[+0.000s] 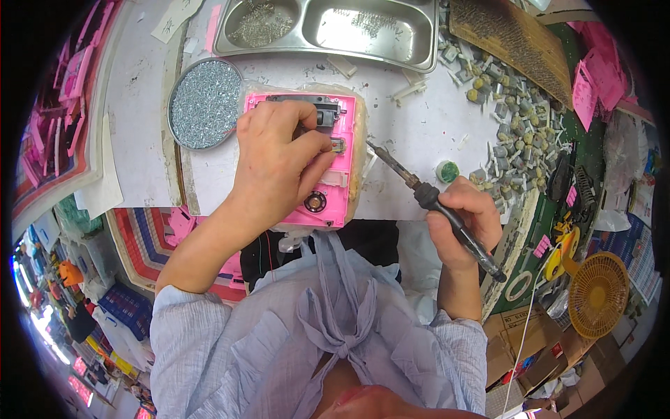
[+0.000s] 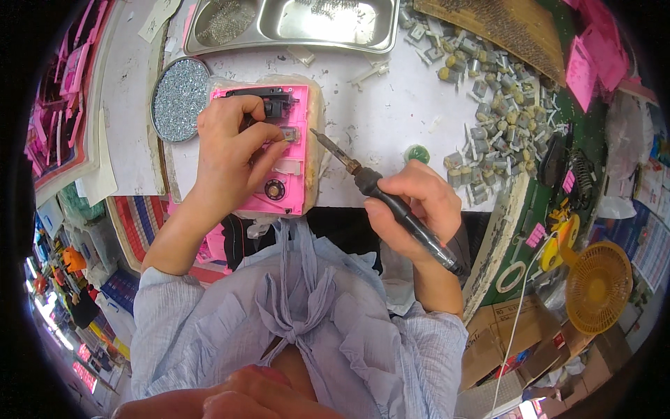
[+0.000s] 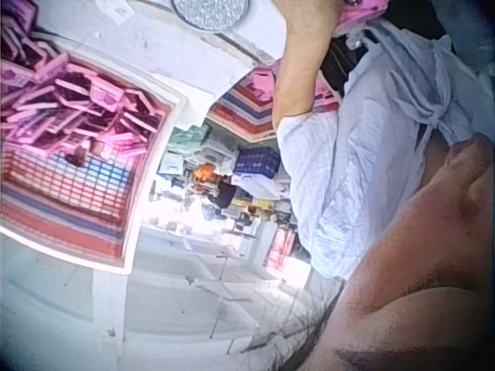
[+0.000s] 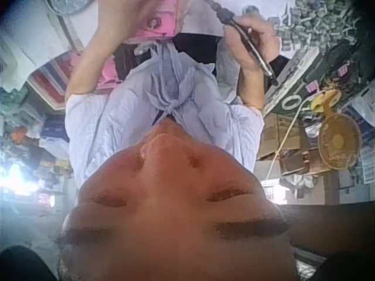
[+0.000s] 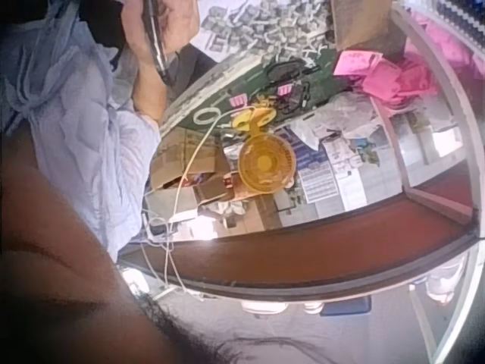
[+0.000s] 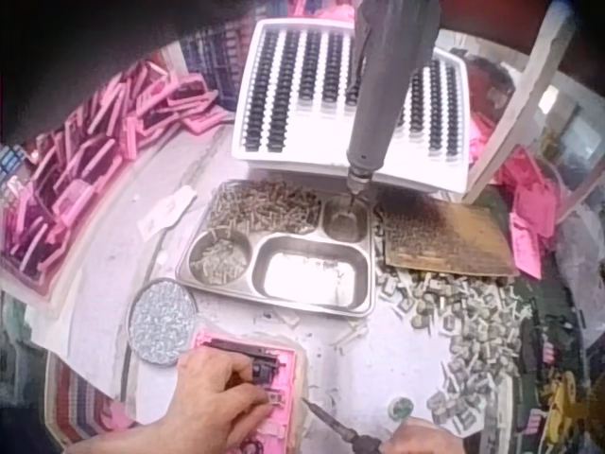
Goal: Soldering wires and assembling electronic components into a pink toy casing.
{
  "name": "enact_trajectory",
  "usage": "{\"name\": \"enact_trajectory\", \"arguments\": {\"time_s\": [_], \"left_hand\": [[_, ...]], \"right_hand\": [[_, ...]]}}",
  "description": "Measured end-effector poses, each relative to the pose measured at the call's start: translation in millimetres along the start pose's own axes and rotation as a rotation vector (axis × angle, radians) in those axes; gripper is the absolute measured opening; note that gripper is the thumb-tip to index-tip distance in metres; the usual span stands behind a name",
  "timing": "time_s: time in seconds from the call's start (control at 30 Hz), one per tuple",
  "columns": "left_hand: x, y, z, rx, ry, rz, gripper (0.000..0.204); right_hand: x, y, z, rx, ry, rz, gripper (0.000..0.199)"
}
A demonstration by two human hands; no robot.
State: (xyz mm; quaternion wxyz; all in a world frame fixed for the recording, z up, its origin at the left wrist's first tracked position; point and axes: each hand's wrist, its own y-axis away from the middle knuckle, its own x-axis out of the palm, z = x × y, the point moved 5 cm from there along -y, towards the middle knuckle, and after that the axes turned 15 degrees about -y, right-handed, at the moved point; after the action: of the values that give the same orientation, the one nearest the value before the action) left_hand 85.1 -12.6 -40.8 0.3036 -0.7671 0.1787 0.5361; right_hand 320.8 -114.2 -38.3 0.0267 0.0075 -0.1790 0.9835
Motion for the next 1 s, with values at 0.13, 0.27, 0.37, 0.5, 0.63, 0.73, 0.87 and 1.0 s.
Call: {"name": "enact_trajectory", "arguments": {"time_s": [0.13,0.27,0.37,0.5,0.63,0.73,0.87,1.0], "left_hand": [[-0.4,-0.7,-0.5,0.008,-0.013,-0.004,0.021],[-0.9,-0.7,-1.4,0.020,-0.024,-0.008,0.021],[-1.9,-1.2,-2.8,0.013,-0.030,-0.002,0.019],[-0.2,-4.7,-6.9,-0.007,-0.061,-0.001,0.016],[2.6,-7.6,-10.6,-0.020,-0.113,0.007,0.015],[3.3,-7.5,-10.2,-0.024,-0.123,0.022,0.016],[4.1,-6.2,-10.2,-0.024,-0.121,0.027,0.016],[4.0,-6.4,-10.4,-0.016,-0.124,0.014,0.017]], "right_hand": [[2.7,-4.5,1.2,-0.025,-0.012,0.000,0.031],[3.1,-5.3,0.3,-0.024,-0.018,0.016,0.031],[5.5,-5.5,-1.1,-0.008,-0.019,0.008,0.031],[11.4,-6.7,-5.4,-0.023,0.032,0.029,0.029],[17.7,-7.3,-13.3,-0.025,0.031,0.038,0.029],[19.5,-5.5,-18.5,-0.015,0.035,0.043,0.028],[19.9,-4.7,-21.5,-0.012,0.047,0.035,0.028],[22.4,-4.1,-21.6,-0.014,0.056,0.028,0.029]]}}
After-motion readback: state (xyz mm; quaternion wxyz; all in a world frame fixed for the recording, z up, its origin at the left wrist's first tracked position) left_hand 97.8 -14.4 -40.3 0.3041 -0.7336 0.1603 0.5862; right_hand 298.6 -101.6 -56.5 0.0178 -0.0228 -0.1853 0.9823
